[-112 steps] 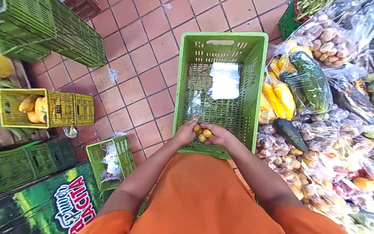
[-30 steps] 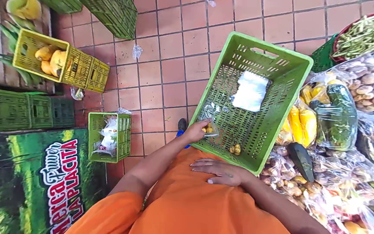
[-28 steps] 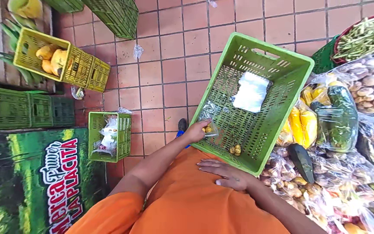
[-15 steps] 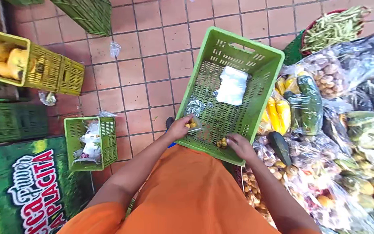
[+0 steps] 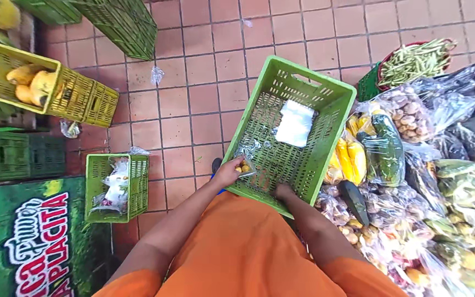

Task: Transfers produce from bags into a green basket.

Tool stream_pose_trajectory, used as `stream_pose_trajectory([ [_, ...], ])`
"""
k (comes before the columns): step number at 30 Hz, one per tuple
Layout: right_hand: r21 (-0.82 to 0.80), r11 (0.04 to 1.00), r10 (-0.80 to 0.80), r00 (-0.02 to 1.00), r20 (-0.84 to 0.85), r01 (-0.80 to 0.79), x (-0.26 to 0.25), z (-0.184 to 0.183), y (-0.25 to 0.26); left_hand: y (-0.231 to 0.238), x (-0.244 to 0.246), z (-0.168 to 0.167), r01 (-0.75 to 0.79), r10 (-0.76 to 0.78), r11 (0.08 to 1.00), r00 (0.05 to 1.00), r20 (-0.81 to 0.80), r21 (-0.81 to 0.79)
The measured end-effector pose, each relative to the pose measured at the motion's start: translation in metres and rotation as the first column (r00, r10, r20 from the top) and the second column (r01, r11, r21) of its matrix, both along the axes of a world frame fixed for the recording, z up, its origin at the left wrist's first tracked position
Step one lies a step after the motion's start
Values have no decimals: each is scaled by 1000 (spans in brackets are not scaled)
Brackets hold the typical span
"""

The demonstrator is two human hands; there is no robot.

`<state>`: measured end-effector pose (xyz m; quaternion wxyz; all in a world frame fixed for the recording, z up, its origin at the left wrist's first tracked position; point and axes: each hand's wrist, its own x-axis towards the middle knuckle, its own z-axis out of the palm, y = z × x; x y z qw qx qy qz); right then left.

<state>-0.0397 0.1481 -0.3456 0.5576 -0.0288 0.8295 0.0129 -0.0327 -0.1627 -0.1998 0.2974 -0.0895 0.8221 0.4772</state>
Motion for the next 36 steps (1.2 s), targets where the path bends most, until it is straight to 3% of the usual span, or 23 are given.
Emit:
stream_pose_trajectory([
  [4,116,993,35,999,14,-36,0,4,-15,0,8,0,-18,18,1000,1000,12,-6],
  [8,129,985,100,985,141,-119,-16,2,-17,-2,14,1,-21,21,1000,1000,13,-7],
  [13,75,995,-80,975,209,65,-24,-12,-6,-1,16,5,-26,27,1000,1000,16,-12],
  [18,22,990,-144,958,248,143,-23,-23,-1,0,16,2,-29,29,1000,999,20,2],
  [24,45,972,-235,960,150,231,-7,-14,-4,3,14,1,-33,33,999,999,30,-9],
  [29,33,994,-109,982,153,105,-12,-5,-8,2,15,2,-20,20,1000,999,26,-12],
  [36,-194,959,-194,978,75,206,-12,-20,0,3,14,3,-45,45,999,998,47,-1],
])
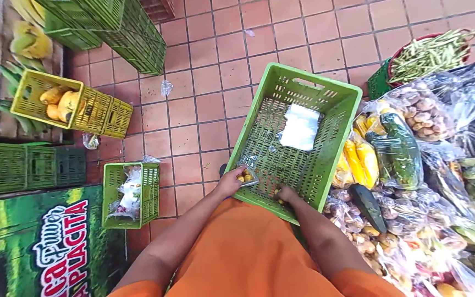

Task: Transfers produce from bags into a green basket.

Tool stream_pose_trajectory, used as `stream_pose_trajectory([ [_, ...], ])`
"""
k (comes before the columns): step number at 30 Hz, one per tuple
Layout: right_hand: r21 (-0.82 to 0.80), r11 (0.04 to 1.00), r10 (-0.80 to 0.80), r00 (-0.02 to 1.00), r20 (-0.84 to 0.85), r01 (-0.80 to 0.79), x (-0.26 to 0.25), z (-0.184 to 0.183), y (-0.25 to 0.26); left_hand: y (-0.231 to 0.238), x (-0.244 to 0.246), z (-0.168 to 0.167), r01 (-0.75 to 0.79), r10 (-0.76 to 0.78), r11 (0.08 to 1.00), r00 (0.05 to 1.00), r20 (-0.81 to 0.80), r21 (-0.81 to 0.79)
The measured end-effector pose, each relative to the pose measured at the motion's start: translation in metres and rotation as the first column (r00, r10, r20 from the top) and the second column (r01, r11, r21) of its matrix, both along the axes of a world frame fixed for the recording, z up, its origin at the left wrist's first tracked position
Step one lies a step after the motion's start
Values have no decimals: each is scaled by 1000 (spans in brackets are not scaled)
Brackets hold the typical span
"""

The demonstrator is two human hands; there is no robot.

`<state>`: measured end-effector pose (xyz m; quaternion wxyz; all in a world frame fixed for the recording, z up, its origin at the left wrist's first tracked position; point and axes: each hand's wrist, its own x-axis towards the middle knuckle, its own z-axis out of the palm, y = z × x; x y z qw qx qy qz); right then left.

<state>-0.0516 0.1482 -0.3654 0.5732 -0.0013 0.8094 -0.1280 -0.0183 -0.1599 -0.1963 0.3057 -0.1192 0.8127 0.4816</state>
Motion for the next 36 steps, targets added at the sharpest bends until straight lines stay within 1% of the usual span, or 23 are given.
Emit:
stream_pose_trajectory([
  [3,-112,984,-133,987,86,142,-1,-1,1,0,-1,0,-8,8,1000,1000,15,2],
  [5,-266,940,-198,976,92,216,-3,12,-4,-1,1,-1,-21,21,1000,1000,13,6],
  [7,-453,850,-279,959,45,269,-7,36,-17,-2,1,-1,-34,34,999,999,3,22],
  [10,-648,694,-423,906,-16,313,-14,80,-38,-5,0,0,-50,50,998,999,-2,29],
  [11,-689,636,-477,879,4,348,-13,95,-43,-5,0,0,-57,57,998,998,1,28],
  [12,-718,564,-535,843,60,409,-12,108,-47,-5,-1,0,-60,60,998,998,5,27],
  [13,-727,470,-592,790,161,500,-10,118,-51,-4,-1,0,-61,61,998,998,8,27],
  [14,-711,350,-636,712,297,609,-8,127,-53,-2,-3,-1,-61,60,998,998,12,25],
  [15,-663,216,-643,615,456,717,-5,132,-54,-1,-4,-1,-57,57,998,998,18,23],
  [16,-591,88,-603,515,609,802,-2,133,-54,0,-5,-1,-50,50,998,998,24,26],
  [17,-509,-6,-536,427,728,861,3,131,-53,1,-6,-2,-41,40,999,999,25,30],
  [18,-430,-64,-468,354,810,901,7,128,-53,3,-5,-4,-32,31,999,999,29,31],
  [19,-365,-85,-419,299,857,927,11,126,-56,4,-5,-6,-21,20,999,999,38,29],
  [21,-278,-86,-409,221,886,957,17,119,-62,8,-4,-11,20,-21,1000,998,63,24],
  [23,-259,-36,-513,205,834,965,16,112,-66,11,-4,-14,39,-41,999,996,81,26],
  [24,-273,4,-583,224,781,962,12,106,-68,11,-5,-15,32,-34,999,996,84,27],
  [25,-299,53,-631,264,730,953,8,99,-65,10,-6,-15,16,-19,999,996,88,35],
  [29,-323,206,-716,367,594,924,-13,68,-40,7,-5,-19,-32,24,997,993,119,66],
  [32,-239,308,-809,386,443,921,-22,33,-28,6,-3,-17,-45,37,997,992,123,58],
  [33,-236,373,-826,437,355,897,-24,22,-26,6,-3,-15,-41,36,998,993,113,49],
  [34,-260,488,-805,545,235,833,-28,11,-27,6,-3,-12,-30,26,999,995,99,35],
  [35,-280,628,-729,675,116,726,-33,2,-30,5,-3,-8,-19,17,1000,996,91,18],
  [36,-287,757,-607,794,23,587,-37,-5,-36,4,-1,-5,-19,19,1000,996,91,5],
])
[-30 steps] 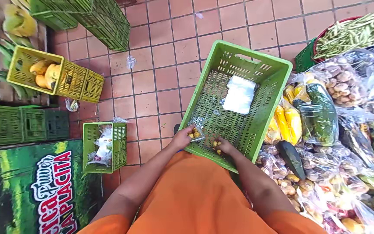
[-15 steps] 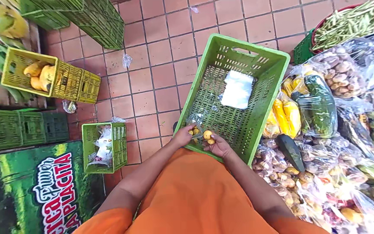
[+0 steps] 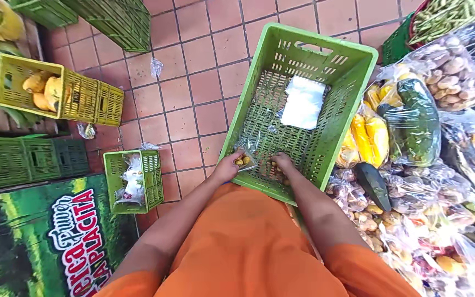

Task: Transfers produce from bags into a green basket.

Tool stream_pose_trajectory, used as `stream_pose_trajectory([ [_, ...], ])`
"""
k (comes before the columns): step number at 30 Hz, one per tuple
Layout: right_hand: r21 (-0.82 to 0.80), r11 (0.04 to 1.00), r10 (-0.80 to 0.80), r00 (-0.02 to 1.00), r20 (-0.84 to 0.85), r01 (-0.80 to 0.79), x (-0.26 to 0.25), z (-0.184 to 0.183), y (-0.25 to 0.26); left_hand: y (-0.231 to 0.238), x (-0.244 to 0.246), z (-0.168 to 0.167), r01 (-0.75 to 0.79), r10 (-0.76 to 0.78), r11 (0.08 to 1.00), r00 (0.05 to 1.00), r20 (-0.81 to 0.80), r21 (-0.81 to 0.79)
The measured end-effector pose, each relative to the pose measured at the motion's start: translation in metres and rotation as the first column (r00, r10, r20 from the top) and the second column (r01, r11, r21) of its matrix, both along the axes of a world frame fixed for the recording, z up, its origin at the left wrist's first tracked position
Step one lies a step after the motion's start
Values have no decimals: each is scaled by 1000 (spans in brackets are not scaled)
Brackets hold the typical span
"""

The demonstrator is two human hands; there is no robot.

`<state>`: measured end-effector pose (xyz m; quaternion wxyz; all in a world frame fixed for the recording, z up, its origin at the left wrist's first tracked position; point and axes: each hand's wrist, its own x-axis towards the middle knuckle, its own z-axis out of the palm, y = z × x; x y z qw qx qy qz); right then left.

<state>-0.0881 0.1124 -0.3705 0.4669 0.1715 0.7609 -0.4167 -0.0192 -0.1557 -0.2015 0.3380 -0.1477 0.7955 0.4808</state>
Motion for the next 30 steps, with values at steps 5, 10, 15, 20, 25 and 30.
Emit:
stream_pose_trajectory([
  [5,87,744,667,729,-152,-662,4,1,-57,-15,8,16,-148,148,989,989,-3,31],
  [10,96,650,753,620,-220,-754,17,-8,-92,-30,7,42,-357,364,919,931,-14,166],
  [15,54,692,704,656,-274,-720,11,-10,-98,-36,0,69,-453,504,824,860,-76,339],
  [20,-381,841,306,918,-252,-385,2,-2,-70,-48,-11,78,-428,495,827,862,-112,363],
  [25,-547,813,138,979,-153,-200,-5,87,-36,-32,-16,62,-386,440,848,895,-76,363],
  [30,-502,835,-6,909,-418,-225,9,139,-27,-12,-18,45,-326,352,891,936,-26,317],
])
